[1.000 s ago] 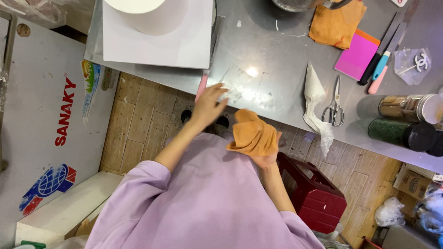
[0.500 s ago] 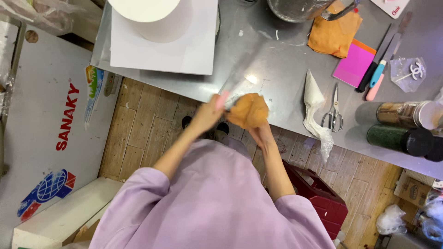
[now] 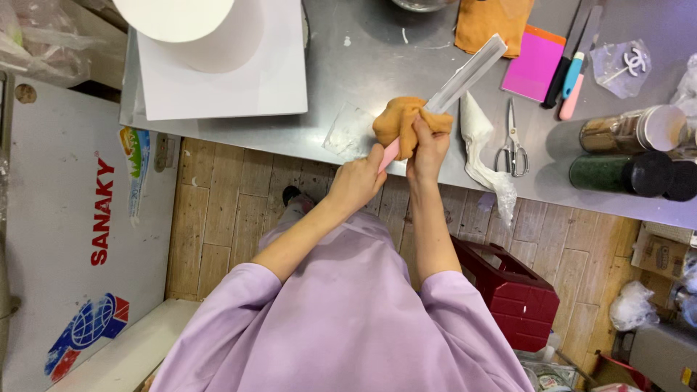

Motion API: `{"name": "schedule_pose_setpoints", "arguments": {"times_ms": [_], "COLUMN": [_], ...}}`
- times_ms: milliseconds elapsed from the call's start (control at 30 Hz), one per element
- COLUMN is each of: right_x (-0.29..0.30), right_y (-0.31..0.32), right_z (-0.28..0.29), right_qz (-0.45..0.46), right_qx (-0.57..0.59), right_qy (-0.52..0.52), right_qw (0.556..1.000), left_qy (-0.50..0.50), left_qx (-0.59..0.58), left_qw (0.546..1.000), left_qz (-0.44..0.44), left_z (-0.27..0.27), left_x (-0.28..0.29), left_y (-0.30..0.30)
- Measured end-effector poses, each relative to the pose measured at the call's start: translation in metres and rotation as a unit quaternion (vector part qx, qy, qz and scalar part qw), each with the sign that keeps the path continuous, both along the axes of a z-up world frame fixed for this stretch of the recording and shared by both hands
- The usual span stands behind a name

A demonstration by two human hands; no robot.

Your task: The person prepares a workspace by moving a cake board and piping bag, wipes down the metal counter with a cloth, and then cleans a small palette knife using the same cloth. The person then moves a large bowl of frosting and reaches into a chest freezer to organize items.

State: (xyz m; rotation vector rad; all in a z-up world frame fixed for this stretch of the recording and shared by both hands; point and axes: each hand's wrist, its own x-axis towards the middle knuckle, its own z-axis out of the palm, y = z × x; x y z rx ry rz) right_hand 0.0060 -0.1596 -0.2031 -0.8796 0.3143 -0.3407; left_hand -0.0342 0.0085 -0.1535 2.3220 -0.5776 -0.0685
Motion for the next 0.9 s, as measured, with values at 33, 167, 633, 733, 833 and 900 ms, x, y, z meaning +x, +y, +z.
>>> {"name": "schedule_pose_setpoints", "arguments": {"times_ms": [33,167,633,733,833,900], "right_x": [0.006,0.029,0.039,0.000,-0.032,-0.035], "right_y": [-0.006,-0.053,-0.224,-0.128,-0.046,-0.031], "right_z": [0.000,-0.017,-0.035,-0.021,-0.003,0.001], "right_qz": [-0.013,-0.095,-0.052,0.040,0.087,0.088], "right_qx": [0.002,0.043,0.045,0.171,0.237,0.248], "right_qy": [0.002,0.128,-0.106,-0.043,-0.018,0.000], "right_qw": [1.000,0.986,0.992,0.983,0.967,0.965], "left_qy": [0.001,0.061,0.388,0.530,0.536,0.522], "left_qx": [0.012,0.052,-0.196,-0.420,-0.410,-0.309], "left_qw": [1.000,0.996,0.901,0.732,0.733,0.795], "left_qz": [-0.004,-0.031,-0.010,-0.076,-0.085,-0.008], "left_z": [0.002,0.005,0.032,0.028,0.017,0.006], "left_x": [0.003,-0.001,-0.053,-0.035,-0.013,-0.007], "left_y": [-0.002,-0.004,0.050,0.031,0.007,-0.011]}}
